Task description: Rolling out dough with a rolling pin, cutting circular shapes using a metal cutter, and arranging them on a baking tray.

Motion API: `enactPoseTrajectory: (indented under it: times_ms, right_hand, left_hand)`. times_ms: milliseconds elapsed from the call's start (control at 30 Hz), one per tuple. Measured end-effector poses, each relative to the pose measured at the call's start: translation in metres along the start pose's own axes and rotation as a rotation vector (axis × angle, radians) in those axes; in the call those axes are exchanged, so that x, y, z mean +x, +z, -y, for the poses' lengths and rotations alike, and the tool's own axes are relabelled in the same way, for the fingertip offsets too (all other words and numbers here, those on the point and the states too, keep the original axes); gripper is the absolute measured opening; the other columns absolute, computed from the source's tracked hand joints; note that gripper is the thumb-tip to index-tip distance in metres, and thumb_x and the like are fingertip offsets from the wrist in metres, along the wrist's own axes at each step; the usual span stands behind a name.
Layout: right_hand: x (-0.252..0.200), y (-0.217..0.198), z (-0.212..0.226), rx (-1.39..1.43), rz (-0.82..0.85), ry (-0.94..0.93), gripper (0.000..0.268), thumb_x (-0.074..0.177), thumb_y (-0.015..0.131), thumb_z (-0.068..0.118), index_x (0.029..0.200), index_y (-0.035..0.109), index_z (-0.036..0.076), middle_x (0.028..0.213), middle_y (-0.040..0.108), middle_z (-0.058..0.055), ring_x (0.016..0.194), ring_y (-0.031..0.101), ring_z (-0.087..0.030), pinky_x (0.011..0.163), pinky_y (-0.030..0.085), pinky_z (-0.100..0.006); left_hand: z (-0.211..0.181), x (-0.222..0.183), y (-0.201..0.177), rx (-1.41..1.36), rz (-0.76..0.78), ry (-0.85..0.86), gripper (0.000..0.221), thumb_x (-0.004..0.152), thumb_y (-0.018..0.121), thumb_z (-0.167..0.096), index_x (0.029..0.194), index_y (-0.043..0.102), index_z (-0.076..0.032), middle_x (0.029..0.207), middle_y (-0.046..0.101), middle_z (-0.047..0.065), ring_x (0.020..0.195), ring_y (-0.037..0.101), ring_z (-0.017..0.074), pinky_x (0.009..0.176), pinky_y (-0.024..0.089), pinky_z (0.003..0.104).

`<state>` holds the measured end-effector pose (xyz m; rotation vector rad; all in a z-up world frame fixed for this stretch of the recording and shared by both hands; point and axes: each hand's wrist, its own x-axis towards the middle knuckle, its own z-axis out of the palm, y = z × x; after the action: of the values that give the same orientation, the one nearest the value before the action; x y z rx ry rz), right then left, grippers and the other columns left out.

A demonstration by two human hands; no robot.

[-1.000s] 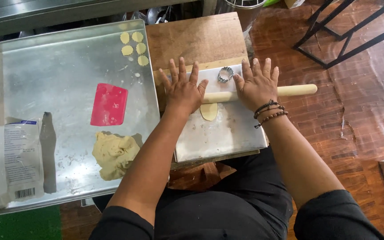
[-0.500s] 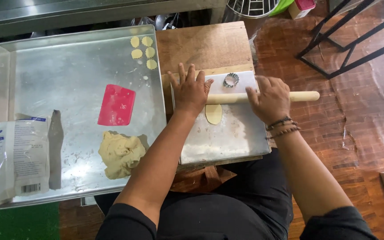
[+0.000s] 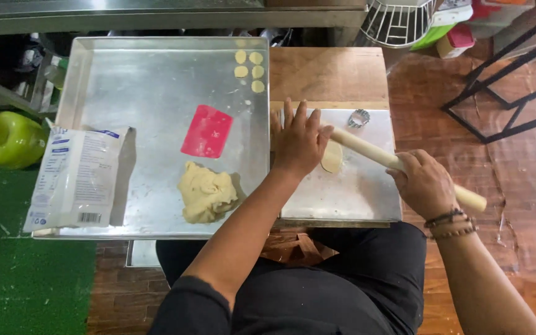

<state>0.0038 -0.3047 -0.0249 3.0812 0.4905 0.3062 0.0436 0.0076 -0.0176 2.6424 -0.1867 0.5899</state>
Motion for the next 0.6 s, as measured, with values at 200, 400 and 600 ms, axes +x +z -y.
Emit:
enactPoseTrajectory:
  times_ms: [200,400,600]
  right_hand:
    - [-0.012,-0.014,0.110,0.603,0.106,0.187,0.030,0.098,0.061,0.043,0.093,0.067,0.014,0.070,0.063,-0.014,0.083,0.067,-0.042,0.068,0.050,-0.054]
    - [0.017,-0.011,0.240,0.814,0.335,0.209,0.054,0.096,0.058,0.059,0.076,0.061,0.009,0.062,0.062,-0.018,0.073,0.069,-0.041,0.062,0.050,-0.049]
    - [0.040,-0.061,0.295,0.587,0.550,0.249,0.056,0.093,0.049,0.058,0.089,0.066,0.005,0.089,0.073,-0.022,0.098,0.072,-0.044,0.084,0.057,-0.054]
  left_hand:
    - [0.008,-0.047,-0.054,-0.277,-0.131,-0.037,0.058,0.099,0.058,-0.050,0.136,0.058,-0.004,0.120,0.068,0.022,0.113,0.068,0.0426,0.095,0.053,0.054]
    - [0.050,-0.073,-0.083,-0.094,-0.021,-0.191,0.047,0.091,0.058,-0.034,0.128,0.067,-0.004,0.086,0.075,0.022,0.082,0.074,0.0442,0.070,0.058,0.055]
    - [0.168,-0.055,-0.071,0.412,0.068,-0.316,0.029,0.084,0.069,-0.048,0.089,0.076,-0.020,0.083,0.070,0.007,0.087,0.067,0.0320,0.071,0.055,0.047]
